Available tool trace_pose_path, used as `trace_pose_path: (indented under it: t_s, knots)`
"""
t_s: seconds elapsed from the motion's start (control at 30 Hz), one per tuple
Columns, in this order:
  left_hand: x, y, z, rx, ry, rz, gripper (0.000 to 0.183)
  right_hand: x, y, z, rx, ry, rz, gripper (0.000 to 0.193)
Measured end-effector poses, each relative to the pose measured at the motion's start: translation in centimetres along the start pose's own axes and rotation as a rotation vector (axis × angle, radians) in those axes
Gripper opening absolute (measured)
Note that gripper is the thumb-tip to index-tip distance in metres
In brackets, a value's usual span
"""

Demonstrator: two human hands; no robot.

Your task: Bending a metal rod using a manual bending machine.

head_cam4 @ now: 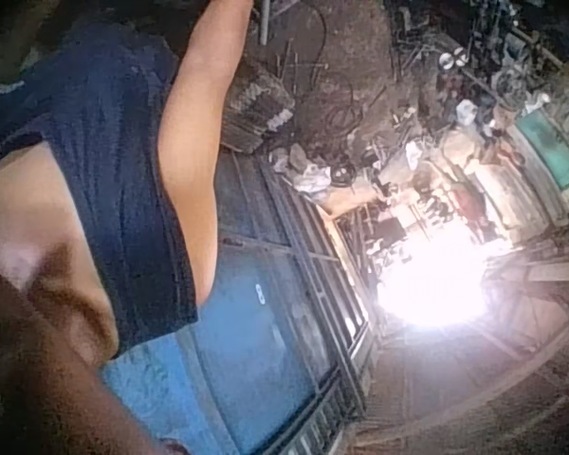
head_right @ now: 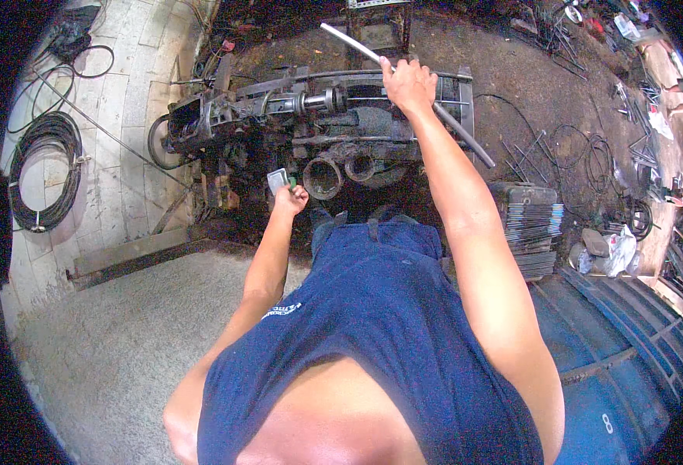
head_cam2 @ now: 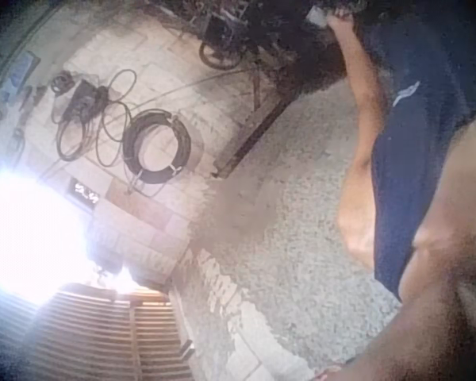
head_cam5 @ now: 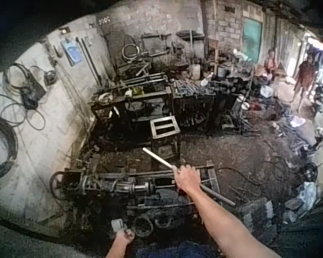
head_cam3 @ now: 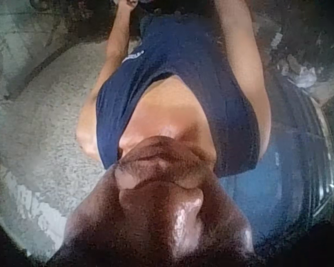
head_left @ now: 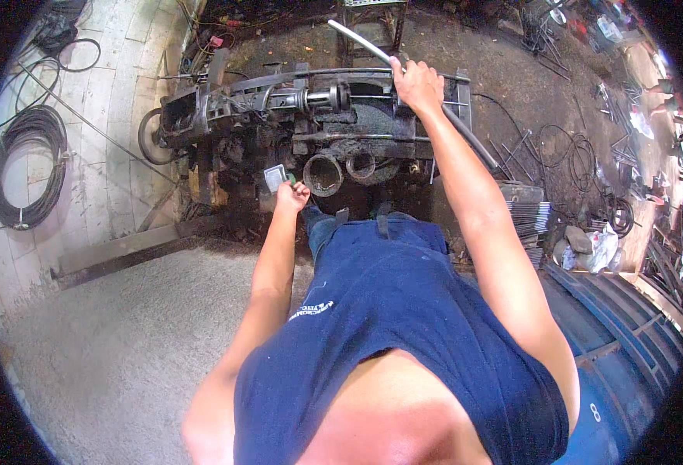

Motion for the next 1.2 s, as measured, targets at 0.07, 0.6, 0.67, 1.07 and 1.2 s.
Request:
trace_pose_path:
  t_s: [0.07,0.6,0.67,1.07,1.2]
  knots:
    - [0.2,-0.2,-0.2,-0.004,0.0,0.014,0.035,0.0,0.0,0.1,-0.014,-0.008,-0.004,0.065]
    - [-0.3,0.2,0.0,0.0,-0.003,0.005,0.033,0.2,-0.2,-0.8,-0.02,-0.015,-0.007,0.066]
    - [-0.5,0.5,0.1,0.008,-0.002,-0.005,0.032,0.2,-0.1,-0.9,-0.012,-0.003,-0.005,0.065]
    - [0.1,0.2,0.0,-0.028,-0.011,-0.029,0.031,0.3,0.0,-1.2,-0.003,-0.013,-0.005,0.065]
    - [0.5,-0.2,-0.1,-0.034,-0.025,-0.016,0.032,0.2,-0.1,-0.6,-0.022,-0.025,0.014,0.066]
Point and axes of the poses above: each hand's wrist, its own x-axis towards the middle knuckle, its own y-axis out of the palm, z = x × y, the point moved 1 cm from there along x, towards the middle knuckle, and after that the axes turned 3 degrees about -x, right-handed, at the moved point
